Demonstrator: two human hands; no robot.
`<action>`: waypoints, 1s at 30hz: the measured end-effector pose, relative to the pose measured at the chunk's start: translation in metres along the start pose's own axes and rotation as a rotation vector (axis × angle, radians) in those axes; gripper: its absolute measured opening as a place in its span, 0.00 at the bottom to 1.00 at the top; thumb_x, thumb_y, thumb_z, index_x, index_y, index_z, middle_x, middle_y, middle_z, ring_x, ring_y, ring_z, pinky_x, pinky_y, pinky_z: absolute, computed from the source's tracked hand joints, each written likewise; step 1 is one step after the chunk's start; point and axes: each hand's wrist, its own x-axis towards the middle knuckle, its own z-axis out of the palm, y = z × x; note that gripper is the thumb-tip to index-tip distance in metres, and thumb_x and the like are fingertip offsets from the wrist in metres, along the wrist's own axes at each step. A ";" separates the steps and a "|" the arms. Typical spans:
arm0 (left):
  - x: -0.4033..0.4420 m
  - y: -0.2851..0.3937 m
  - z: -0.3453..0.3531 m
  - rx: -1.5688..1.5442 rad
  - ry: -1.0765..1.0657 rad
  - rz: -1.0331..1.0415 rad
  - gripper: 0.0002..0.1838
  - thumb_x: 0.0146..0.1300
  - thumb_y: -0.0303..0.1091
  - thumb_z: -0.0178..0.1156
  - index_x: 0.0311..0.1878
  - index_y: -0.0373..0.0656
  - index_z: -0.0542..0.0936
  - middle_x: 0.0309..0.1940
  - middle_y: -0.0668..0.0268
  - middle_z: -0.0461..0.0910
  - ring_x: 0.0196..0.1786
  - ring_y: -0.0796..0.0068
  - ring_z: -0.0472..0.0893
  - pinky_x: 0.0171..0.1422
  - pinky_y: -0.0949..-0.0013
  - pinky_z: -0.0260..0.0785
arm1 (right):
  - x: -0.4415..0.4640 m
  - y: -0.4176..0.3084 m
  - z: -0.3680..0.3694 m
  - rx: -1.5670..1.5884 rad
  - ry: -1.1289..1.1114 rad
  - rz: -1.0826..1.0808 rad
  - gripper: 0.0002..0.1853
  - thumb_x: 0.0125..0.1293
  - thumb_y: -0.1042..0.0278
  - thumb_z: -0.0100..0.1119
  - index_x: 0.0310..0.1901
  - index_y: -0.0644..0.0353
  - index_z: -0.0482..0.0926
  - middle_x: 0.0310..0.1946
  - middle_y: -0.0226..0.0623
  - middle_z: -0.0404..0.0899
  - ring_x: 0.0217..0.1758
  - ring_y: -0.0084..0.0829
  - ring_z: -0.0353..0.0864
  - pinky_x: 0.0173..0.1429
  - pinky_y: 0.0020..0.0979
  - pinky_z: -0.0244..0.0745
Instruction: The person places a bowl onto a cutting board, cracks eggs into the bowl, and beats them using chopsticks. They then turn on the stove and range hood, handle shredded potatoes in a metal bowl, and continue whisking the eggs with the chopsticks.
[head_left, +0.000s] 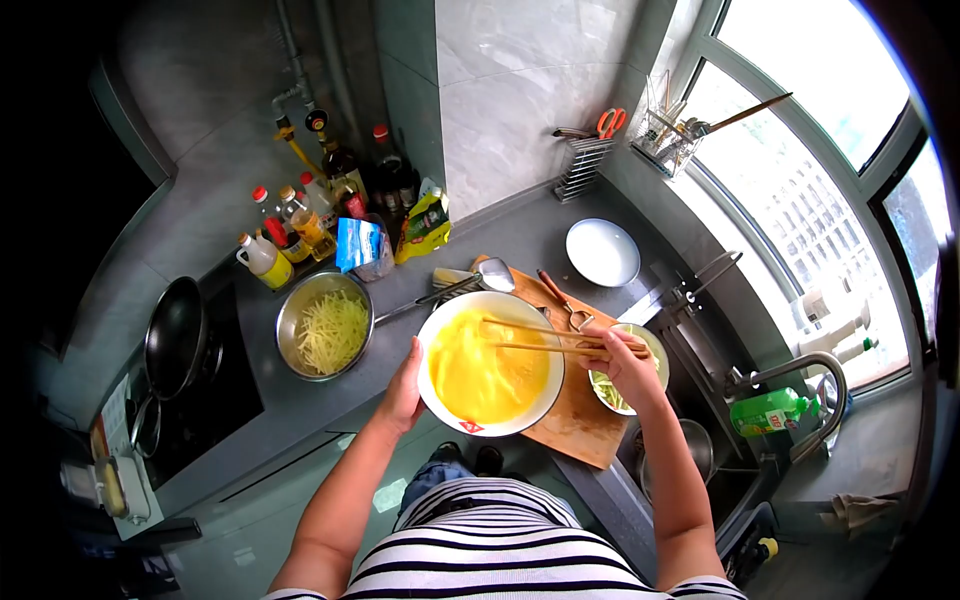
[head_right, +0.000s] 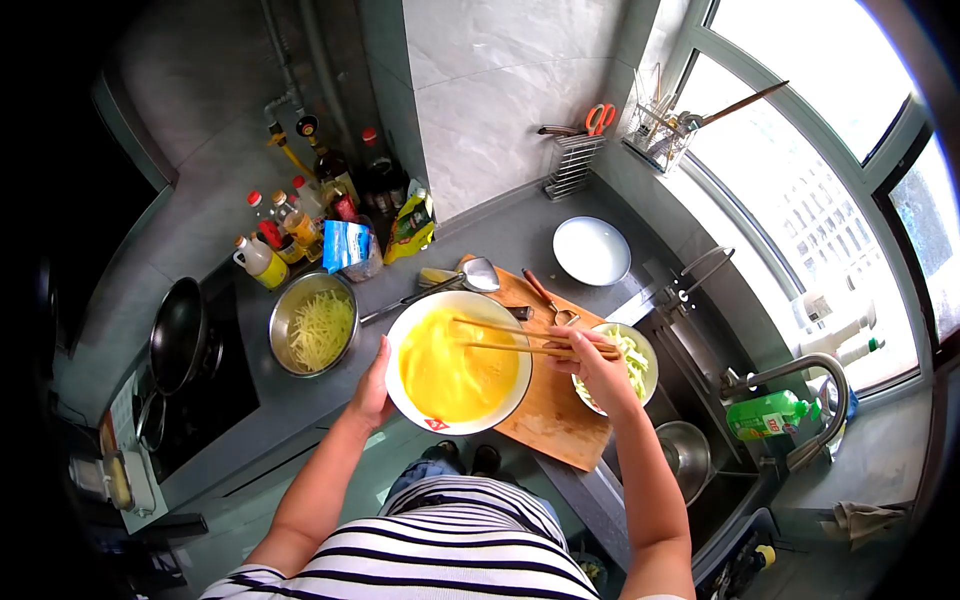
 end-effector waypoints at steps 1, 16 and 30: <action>0.000 -0.001 -0.001 -0.010 -0.012 0.004 0.34 0.72 0.58 0.37 0.67 0.37 0.62 0.64 0.58 0.69 0.63 0.69 0.71 0.67 0.66 0.63 | 0.002 0.000 0.000 -0.017 0.036 -0.017 0.15 0.73 0.64 0.48 0.50 0.64 0.78 0.50 0.39 0.79 0.49 0.33 0.81 0.51 0.35 0.80; 0.001 -0.002 -0.004 -0.006 -0.018 0.011 0.33 0.73 0.57 0.36 0.67 0.37 0.62 0.64 0.58 0.69 0.63 0.69 0.71 0.68 0.66 0.63 | 0.001 0.012 0.007 0.082 -0.033 -0.019 0.15 0.73 0.62 0.48 0.50 0.64 0.77 0.48 0.40 0.80 0.47 0.31 0.82 0.49 0.35 0.79; -0.001 -0.004 -0.001 0.045 -0.017 0.001 0.35 0.72 0.59 0.38 0.66 0.37 0.64 0.63 0.58 0.70 0.63 0.67 0.72 0.68 0.64 0.63 | 0.002 0.008 0.025 -0.003 0.017 -0.038 0.16 0.73 0.62 0.48 0.48 0.67 0.78 0.45 0.43 0.81 0.43 0.33 0.83 0.47 0.34 0.81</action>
